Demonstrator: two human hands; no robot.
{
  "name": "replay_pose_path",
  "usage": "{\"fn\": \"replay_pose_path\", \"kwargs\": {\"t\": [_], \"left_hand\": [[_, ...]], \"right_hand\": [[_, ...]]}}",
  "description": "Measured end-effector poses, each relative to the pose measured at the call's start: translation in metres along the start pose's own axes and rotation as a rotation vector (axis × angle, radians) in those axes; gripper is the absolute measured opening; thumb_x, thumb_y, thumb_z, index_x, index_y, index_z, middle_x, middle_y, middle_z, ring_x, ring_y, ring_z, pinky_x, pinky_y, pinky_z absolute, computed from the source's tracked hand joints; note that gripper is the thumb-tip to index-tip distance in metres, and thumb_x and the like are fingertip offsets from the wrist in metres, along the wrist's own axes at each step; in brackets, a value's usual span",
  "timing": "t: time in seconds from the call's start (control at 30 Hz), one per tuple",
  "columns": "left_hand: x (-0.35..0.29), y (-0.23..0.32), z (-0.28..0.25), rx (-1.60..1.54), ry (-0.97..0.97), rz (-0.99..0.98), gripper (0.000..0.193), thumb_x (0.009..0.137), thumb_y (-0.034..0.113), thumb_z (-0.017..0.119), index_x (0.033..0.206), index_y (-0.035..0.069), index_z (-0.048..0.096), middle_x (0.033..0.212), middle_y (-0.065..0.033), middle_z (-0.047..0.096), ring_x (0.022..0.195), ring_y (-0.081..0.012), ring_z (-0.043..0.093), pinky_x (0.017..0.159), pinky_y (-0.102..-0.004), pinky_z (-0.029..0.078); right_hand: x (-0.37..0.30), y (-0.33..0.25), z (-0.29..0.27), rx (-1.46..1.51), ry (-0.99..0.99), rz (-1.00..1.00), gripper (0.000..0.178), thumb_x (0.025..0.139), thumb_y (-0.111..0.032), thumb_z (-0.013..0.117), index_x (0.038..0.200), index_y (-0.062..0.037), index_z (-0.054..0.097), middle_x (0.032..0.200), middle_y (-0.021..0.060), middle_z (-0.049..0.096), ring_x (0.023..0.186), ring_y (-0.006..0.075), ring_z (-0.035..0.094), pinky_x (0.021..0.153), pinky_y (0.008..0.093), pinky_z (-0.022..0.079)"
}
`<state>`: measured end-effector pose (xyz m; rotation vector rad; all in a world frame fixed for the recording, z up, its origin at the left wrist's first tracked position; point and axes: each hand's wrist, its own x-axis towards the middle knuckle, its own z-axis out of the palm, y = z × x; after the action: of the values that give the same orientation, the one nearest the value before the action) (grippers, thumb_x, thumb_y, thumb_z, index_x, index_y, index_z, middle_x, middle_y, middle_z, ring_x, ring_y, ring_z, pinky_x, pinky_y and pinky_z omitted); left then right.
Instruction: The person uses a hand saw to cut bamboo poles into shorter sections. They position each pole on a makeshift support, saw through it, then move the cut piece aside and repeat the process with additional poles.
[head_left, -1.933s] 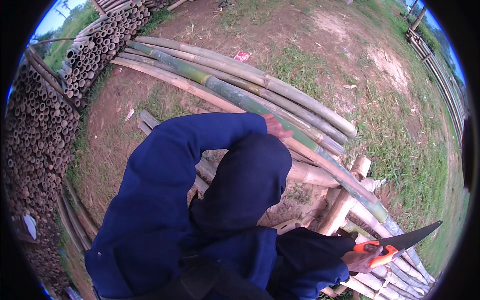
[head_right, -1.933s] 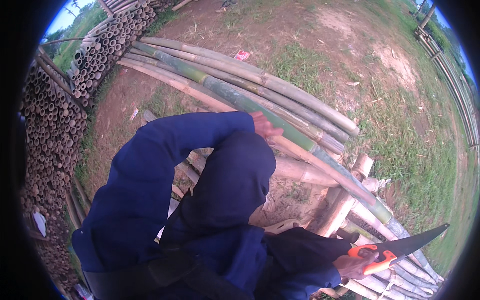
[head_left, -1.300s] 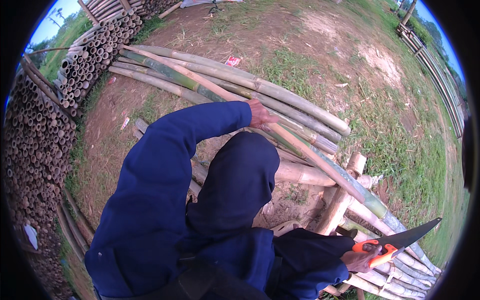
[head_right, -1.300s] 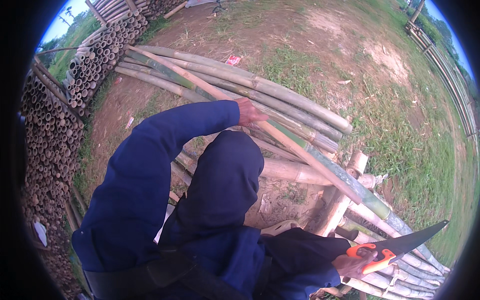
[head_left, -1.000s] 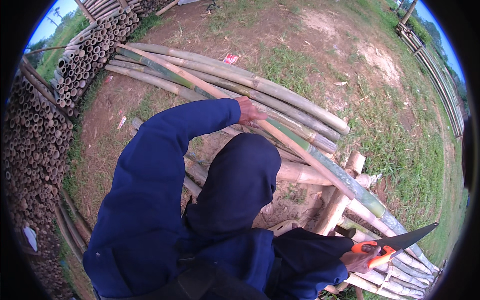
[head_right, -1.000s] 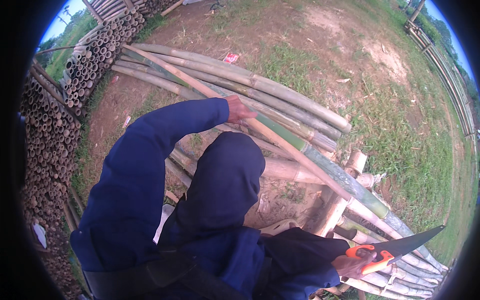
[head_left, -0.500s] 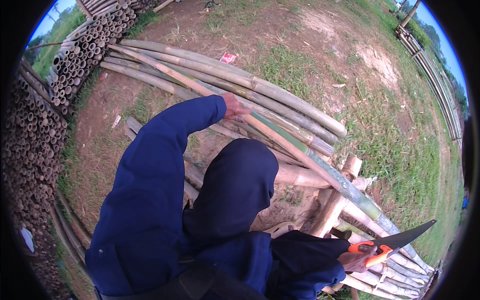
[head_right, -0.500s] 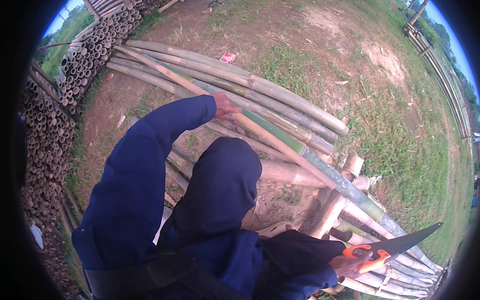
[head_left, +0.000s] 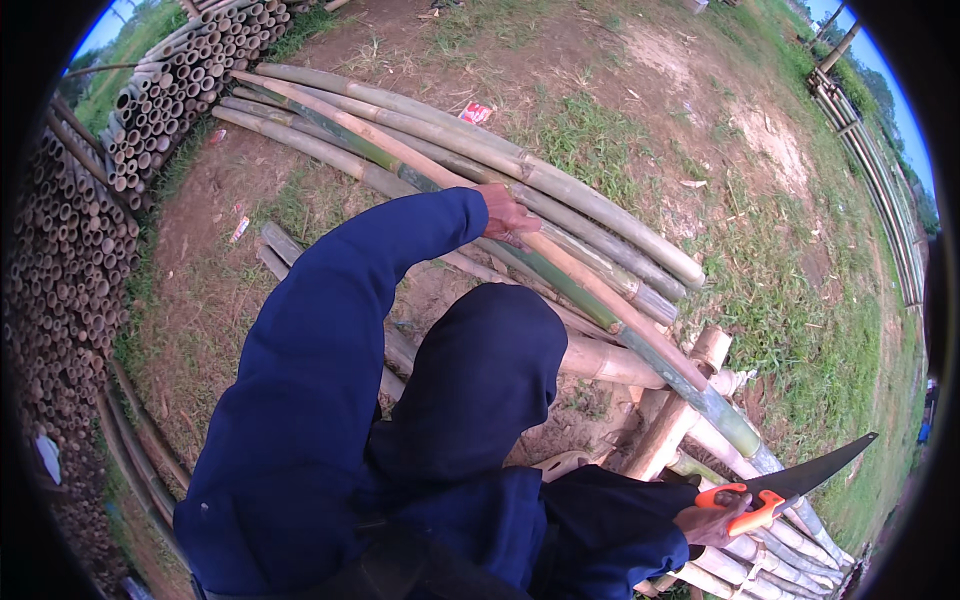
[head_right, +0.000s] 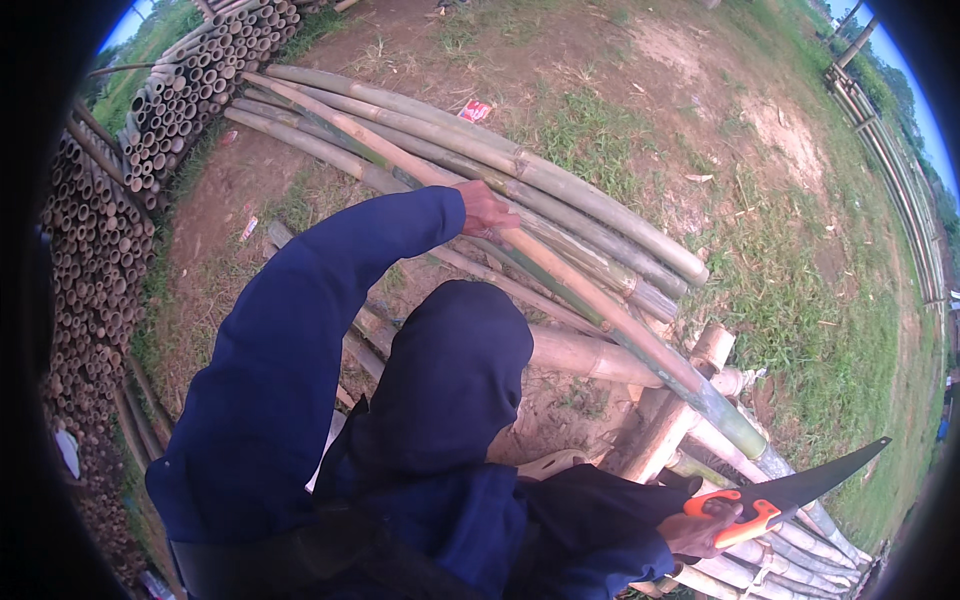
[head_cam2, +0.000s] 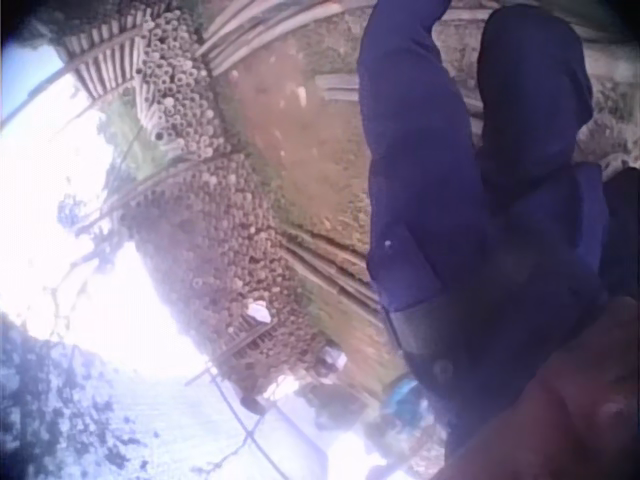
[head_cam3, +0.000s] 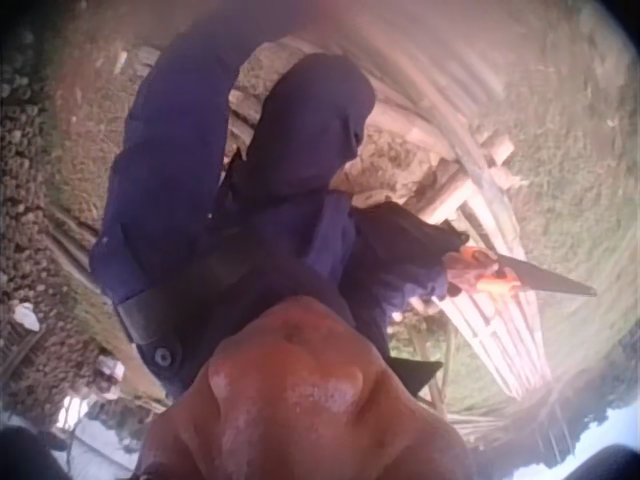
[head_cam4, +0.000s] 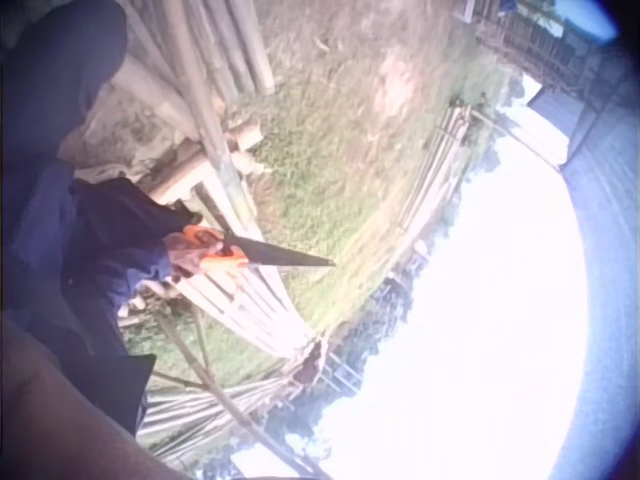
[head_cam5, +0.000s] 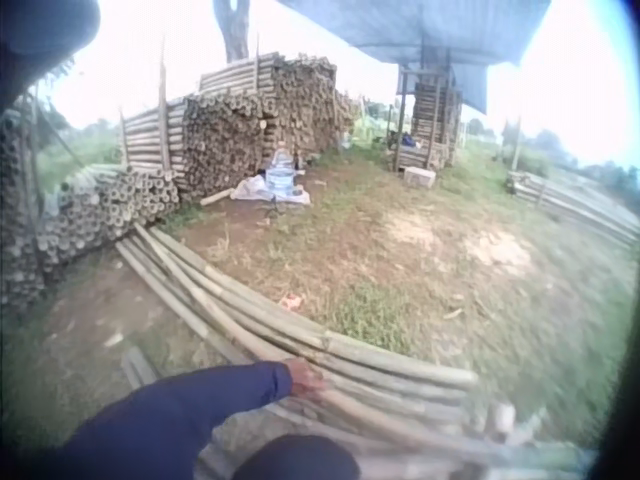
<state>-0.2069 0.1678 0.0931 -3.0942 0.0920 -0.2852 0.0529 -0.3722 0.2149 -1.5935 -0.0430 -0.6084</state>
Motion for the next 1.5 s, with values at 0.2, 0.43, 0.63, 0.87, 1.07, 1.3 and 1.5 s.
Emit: {"fn": "replay_pose_path", "kwargs": {"t": [0.2, 0.43, 0.63, 0.87, 1.07, 1.3, 1.5], "left_hand": [[0.034, 0.029, 0.021, -0.002, -0.031, -0.004, 0.058, 0.094, 0.070, 0.053, 0.108, 0.014, 0.056, 0.082, -0.0119, 0.065, 0.071, -0.0381, 0.070, 0.059, -0.0500, 0.057], [0.038, 0.028, 0.059, 0.032, -0.056, -0.078, 0.057, 0.090, 0.070, 0.058, 0.114, 0.019, 0.057, 0.083, -0.0113, 0.062, 0.066, -0.0338, 0.069, 0.057, -0.0464, 0.056], [0.037, 0.026, 0.084, 0.012, -0.046, -0.080, 0.071, 0.088, 0.065, 0.065, 0.149, 0.032, 0.049, 0.099, -0.0110, 0.059, 0.070, -0.0308, 0.069, 0.058, -0.0454, 0.056], [0.040, 0.036, 0.093, -0.006, -0.098, -0.163, 0.073, 0.086, 0.052, 0.074, 0.152, 0.033, 0.049, 0.099, -0.0091, 0.057, 0.082, -0.0299, 0.068, 0.063, -0.0447, 0.053], [0.033, 0.034, 0.097, 0.145, -0.017, -0.056, 0.074, 0.085, 0.046, 0.077, 0.151, 0.025, 0.052, 0.101, -0.0069, 0.057, 0.100, -0.0264, 0.063, 0.084, -0.0405, 0.050], [0.033, 0.036, 0.099, 0.157, 0.050, -0.072, 0.086, 0.076, 0.032, 0.086, 0.153, 0.026, 0.049, 0.103, -0.0065, 0.056, 0.099, -0.0264, 0.059, 0.085, -0.0413, 0.048], [0.033, 0.047, 0.095, 0.158, -0.142, -0.220, 0.094, 0.073, 0.035, 0.089, 0.156, 0.027, 0.044, 0.110, -0.0056, 0.053, 0.104, -0.0241, 0.055, 0.087, -0.0394, 0.046]], "right_hand": [[-0.010, 0.004, 0.001, -0.003, -0.044, -0.001, 0.015, 0.099, -0.013, 0.070, 0.106, -0.0021, 0.064, 0.069, -0.0012, 0.052, 0.060, 0.0081, 0.050, 0.063, 0.0253, 0.047], [-0.020, 0.002, 0.003, -0.029, -0.151, 0.010, 0.014, 0.099, -0.011, 0.069, 0.108, -0.0020, 0.063, 0.068, -0.0015, 0.051, 0.059, 0.0077, 0.050, 0.063, 0.0248, 0.047], [-0.020, 0.004, 0.008, -0.080, -0.437, 0.094, 0.014, 0.097, -0.007, 0.073, 0.106, -0.0013, 0.063, 0.073, -0.0031, 0.053, 0.058, 0.0045, 0.047, 0.053, 0.0217, 0.039], [-0.019, 0.009, 0.043, -0.593, -0.871, -0.302, 0.031, 0.092, -0.025, 0.078, 0.109, -0.0018, 0.064, 0.084, 0.0167, 0.070, 0.067, 0.0332, 0.066, 0.064, 0.0420, 0.053], [-0.023, 0.030, 0.080, -0.663, -1.111, -0.696, 0.017, 0.085, -0.010, 0.065, 0.101, -0.0056, 0.058, 0.085, 0.0176, 0.072, 0.077, 0.0387, 0.070, 0.067, 0.0500, 0.054], [-0.037, 0.051, 0.085, -0.671, -1.132, -0.899, 0.018, 0.083, -0.009, 0.066, 0.099, -0.0075, 0.058, 0.082, 0.0143, 0.068, 0.080, 0.0340, 0.070, 0.076, 0.0453, 0.055], [-0.050, 0.053, 0.078, -0.717, -1.087, -0.947, 0.019, 0.082, -0.009, 0.068, 0.099, -0.0082, 0.059, 0.080, 0.0105, 0.064, 0.077, 0.0299, 0.070, 0.075, 0.0433, 0.055]]}}
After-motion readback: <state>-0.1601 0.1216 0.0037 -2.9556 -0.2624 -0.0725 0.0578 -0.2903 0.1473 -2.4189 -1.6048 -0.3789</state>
